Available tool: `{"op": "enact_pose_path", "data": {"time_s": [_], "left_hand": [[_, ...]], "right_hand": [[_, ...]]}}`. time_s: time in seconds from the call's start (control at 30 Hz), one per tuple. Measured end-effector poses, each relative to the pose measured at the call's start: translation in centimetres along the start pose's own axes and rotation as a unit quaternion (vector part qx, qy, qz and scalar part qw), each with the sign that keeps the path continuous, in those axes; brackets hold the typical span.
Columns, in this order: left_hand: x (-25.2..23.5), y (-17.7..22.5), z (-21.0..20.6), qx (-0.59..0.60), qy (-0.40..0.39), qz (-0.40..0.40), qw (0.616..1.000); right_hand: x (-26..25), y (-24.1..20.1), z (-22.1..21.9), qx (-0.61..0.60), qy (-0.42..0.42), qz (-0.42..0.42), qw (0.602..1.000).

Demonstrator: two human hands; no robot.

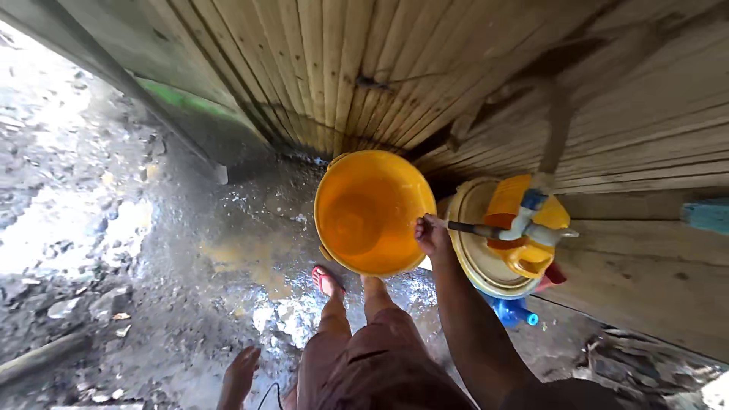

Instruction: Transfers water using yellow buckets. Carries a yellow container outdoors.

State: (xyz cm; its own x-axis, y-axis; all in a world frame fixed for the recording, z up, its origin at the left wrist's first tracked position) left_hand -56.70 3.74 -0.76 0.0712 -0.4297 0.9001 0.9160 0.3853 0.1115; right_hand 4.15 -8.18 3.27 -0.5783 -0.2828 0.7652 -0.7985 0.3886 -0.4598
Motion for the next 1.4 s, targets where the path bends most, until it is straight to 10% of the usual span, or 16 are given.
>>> {"op": "enact_pose_path", "data": {"time_s": [0.33,0.67,0.87,0.97,1.07,1.17,1.4], "left_hand": [[1.6,12.4,1.4,-0.066,0.033,-0.133,0.988],[1.1,12.0,-3.3,-0.031,0.039,-0.126,0.991],[1.8,23.7,-9.7,0.09,-0.07,-0.144,0.983],[1.2,27.7,-12.9,0.177,-0.083,-0.089,0.977],[0.1,28.6,-13.5,0.199,-0.021,-0.059,0.978],[-0.7,28.5,-12.9,0.151,0.011,-0.081,0.985],[0.2,24.5,-12.0,0.099,0.033,-0.091,0.99]], "right_hand": [[2.2,-3.1,0.8,0.054,-0.05,0.016,0.997],[1.1,-3.7,-0.3,0.09,-0.115,0.013,0.989],[0.9,-3.7,-1.4,0.083,-0.14,0.016,0.986],[0.8,-1.2,-0.1,0.378,-0.109,-0.015,0.919],[0.1,-0.1,2.9,0.653,-0.088,0.037,0.752],[0.8,-0.7,5.6,0.715,0.017,0.127,0.687],[2.4,0.9,9.8,0.543,0.132,0.117,0.821]]}}
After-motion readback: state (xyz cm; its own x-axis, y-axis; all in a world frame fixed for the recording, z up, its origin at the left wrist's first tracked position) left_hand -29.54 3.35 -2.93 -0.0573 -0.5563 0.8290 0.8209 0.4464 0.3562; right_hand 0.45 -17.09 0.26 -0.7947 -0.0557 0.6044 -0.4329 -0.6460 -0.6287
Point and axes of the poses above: each hand's wrist, its own x-axis away from the middle knuckle, its own z-axis out of the back of the hand, y = z × x, the point moved 7 cm from there along -x, towards the middle knuckle, and after that the axes turned 15 degrees about -x, right-handed, at the moved point
